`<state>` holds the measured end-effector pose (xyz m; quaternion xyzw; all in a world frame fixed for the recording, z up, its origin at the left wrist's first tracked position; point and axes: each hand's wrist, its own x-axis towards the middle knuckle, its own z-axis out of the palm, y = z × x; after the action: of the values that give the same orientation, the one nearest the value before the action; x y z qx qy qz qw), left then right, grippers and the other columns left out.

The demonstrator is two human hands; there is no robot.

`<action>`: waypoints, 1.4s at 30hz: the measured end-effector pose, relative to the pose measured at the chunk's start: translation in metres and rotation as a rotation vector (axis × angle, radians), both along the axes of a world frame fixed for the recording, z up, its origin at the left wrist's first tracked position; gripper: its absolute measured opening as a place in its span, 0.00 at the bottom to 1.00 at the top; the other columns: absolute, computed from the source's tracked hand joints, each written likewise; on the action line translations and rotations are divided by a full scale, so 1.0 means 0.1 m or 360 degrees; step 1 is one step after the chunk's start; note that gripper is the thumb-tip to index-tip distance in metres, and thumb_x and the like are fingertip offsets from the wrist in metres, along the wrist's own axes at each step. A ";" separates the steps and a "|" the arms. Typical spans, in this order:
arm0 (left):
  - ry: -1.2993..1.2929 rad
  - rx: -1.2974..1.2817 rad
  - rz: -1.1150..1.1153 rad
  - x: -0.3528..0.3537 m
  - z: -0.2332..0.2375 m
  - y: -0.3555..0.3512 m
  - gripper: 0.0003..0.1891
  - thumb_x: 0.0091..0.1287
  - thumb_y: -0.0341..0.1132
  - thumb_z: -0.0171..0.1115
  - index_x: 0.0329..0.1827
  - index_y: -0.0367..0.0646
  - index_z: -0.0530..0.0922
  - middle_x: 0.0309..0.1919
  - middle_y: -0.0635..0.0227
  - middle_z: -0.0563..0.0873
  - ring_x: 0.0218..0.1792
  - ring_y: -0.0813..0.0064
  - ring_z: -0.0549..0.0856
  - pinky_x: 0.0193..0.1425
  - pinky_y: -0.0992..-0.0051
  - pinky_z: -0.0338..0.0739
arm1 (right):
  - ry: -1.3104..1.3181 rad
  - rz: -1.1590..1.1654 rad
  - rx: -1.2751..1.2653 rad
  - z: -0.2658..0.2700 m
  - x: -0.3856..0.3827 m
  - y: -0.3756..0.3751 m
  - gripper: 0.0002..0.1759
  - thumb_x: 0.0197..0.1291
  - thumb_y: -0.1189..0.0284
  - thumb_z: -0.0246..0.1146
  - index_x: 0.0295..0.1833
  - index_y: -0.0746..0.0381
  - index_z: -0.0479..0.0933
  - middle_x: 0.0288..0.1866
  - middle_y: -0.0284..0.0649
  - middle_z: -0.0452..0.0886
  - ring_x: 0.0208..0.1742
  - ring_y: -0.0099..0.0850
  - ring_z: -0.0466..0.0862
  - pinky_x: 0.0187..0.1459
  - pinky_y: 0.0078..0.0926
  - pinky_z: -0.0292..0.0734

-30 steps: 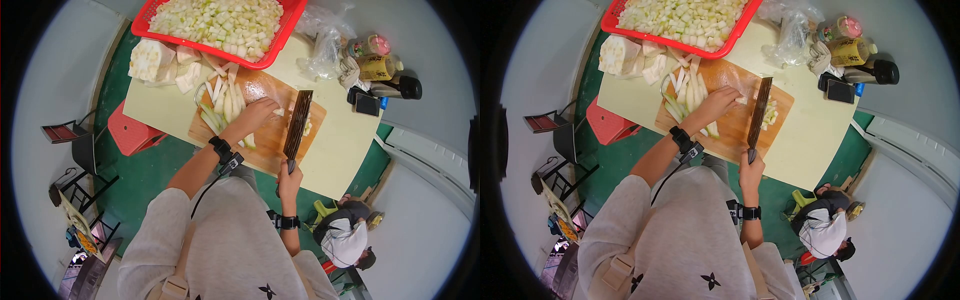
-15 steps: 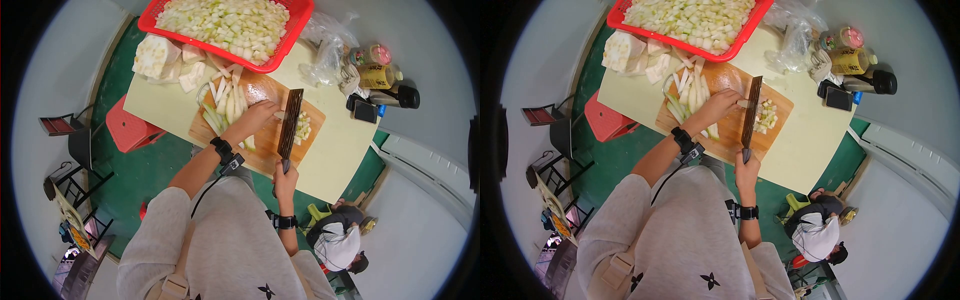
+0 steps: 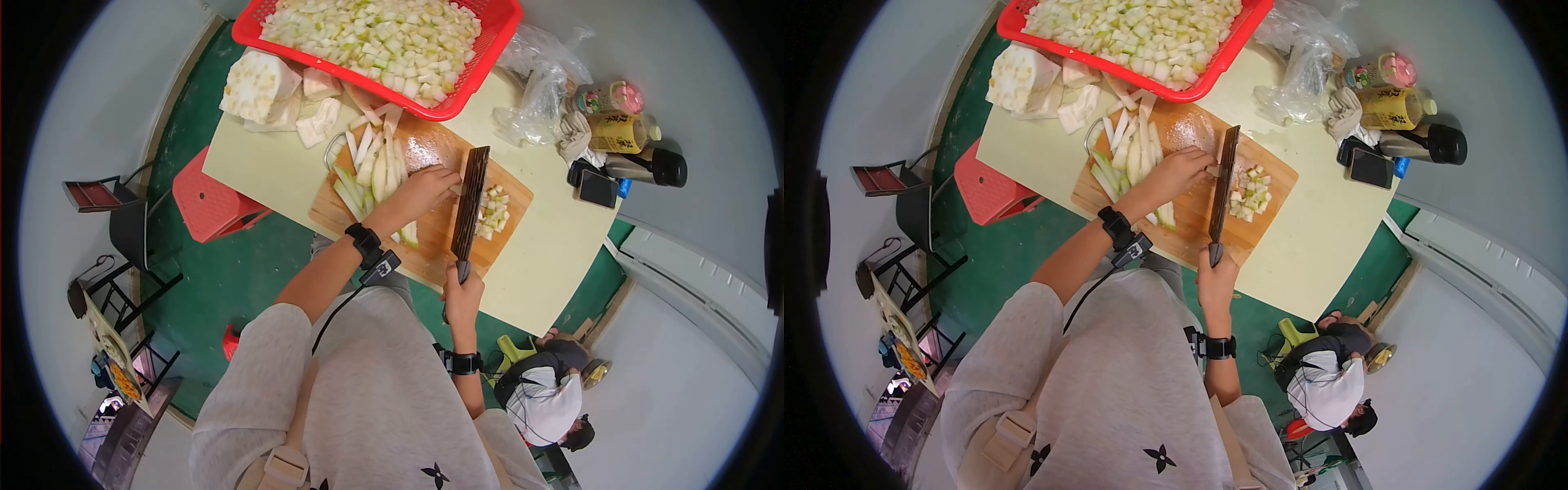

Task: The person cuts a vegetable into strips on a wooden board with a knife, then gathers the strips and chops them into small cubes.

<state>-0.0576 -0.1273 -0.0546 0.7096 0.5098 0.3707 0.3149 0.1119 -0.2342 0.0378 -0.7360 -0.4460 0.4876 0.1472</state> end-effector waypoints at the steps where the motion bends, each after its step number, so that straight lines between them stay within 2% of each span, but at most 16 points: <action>1: 0.0000 0.0000 0.0000 0.00 0.00 0.00 0.12 0.60 0.27 0.64 0.46 0.36 0.76 0.38 0.57 0.81 0.46 0.56 0.81 0.51 0.63 0.77 | 0.0000 0.0000 0.0000 0.00 -0.01 0.00 0.18 0.68 0.63 0.60 0.32 0.69 0.74 0.15 0.37 0.71 0.13 0.26 0.74 0.17 0.28 0.69; 10: -0.0004 -0.0044 -0.0017 -0.01 0.09 0.01 0.10 0.61 0.26 0.62 0.44 0.36 0.76 0.37 0.56 0.81 0.45 0.54 0.81 0.49 0.61 0.78 | -0.0105 0.0001 -0.0028 -0.05 -0.08 0.05 0.20 0.67 0.63 0.60 0.27 0.69 0.73 0.13 0.39 0.71 0.14 0.28 0.76 0.19 0.29 0.70; 15: 0.0019 -0.0059 -0.0056 -0.01 0.06 0.02 0.09 0.61 0.26 0.61 0.44 0.36 0.76 0.36 0.55 0.81 0.45 0.54 0.81 0.49 0.61 0.77 | -0.0201 0.0127 0.0118 -0.28 -0.02 0.01 0.19 0.65 0.64 0.60 0.29 0.70 0.73 0.13 0.46 0.71 0.15 0.36 0.77 0.23 0.37 0.70; 19: 0.0083 -0.0054 -0.0067 -0.01 0.03 0.02 0.09 0.61 0.26 0.62 0.44 0.36 0.76 0.37 0.55 0.81 0.45 0.54 0.81 0.49 0.61 0.77 | -0.0273 0.0183 0.0292 -0.41 -0.02 0.03 0.19 0.65 0.64 0.61 0.31 0.71 0.74 0.15 0.48 0.71 0.16 0.38 0.77 0.24 0.39 0.69; 25: 0.0084 -0.0078 -0.0073 0.00 -0.01 0.02 0.10 0.61 0.26 0.63 0.44 0.36 0.77 0.39 0.55 0.82 0.46 0.54 0.81 0.51 0.61 0.77 | -0.0166 0.0038 0.0145 -0.25 -0.01 0.08 0.21 0.67 0.62 0.61 0.31 0.72 0.74 0.16 0.47 0.71 0.15 0.37 0.76 0.22 0.37 0.70; 27: -0.0018 -0.0019 -0.0039 0.01 -0.02 0.01 0.10 0.61 0.26 0.63 0.45 0.36 0.77 0.41 0.55 0.83 0.47 0.54 0.82 0.52 0.62 0.77 | -0.0151 0.0018 0.0149 -0.25 0.04 0.09 0.22 0.68 0.60 0.61 0.31 0.72 0.75 0.14 0.43 0.70 0.14 0.32 0.76 0.20 0.34 0.70; 33: -0.0066 -0.0076 0.0007 0.01 0.01 -0.01 0.11 0.62 0.27 0.64 0.46 0.35 0.78 0.42 0.55 0.83 0.47 0.53 0.81 0.52 0.62 0.77 | 0.0023 -0.0146 0.0123 -0.15 0.23 0.00 0.20 0.68 0.61 0.61 0.33 0.70 0.77 0.14 0.36 0.71 0.12 0.25 0.73 0.17 0.27 0.69; 42: 0.0003 -0.0125 0.0079 0.00 -0.01 -0.04 0.11 0.61 0.28 0.66 0.45 0.36 0.78 0.40 0.55 0.83 0.47 0.54 0.82 0.52 0.62 0.77 | 0.0132 -0.0160 0.0084 0.01 0.19 -0.05 0.18 0.67 0.63 0.60 0.32 0.69 0.75 0.13 0.36 0.71 0.12 0.24 0.72 0.17 0.26 0.68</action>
<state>-0.0579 -0.1317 -0.0559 0.6841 0.5417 0.3575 0.3327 0.1305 -0.2392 0.0390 -0.7324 -0.4147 0.4978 0.2091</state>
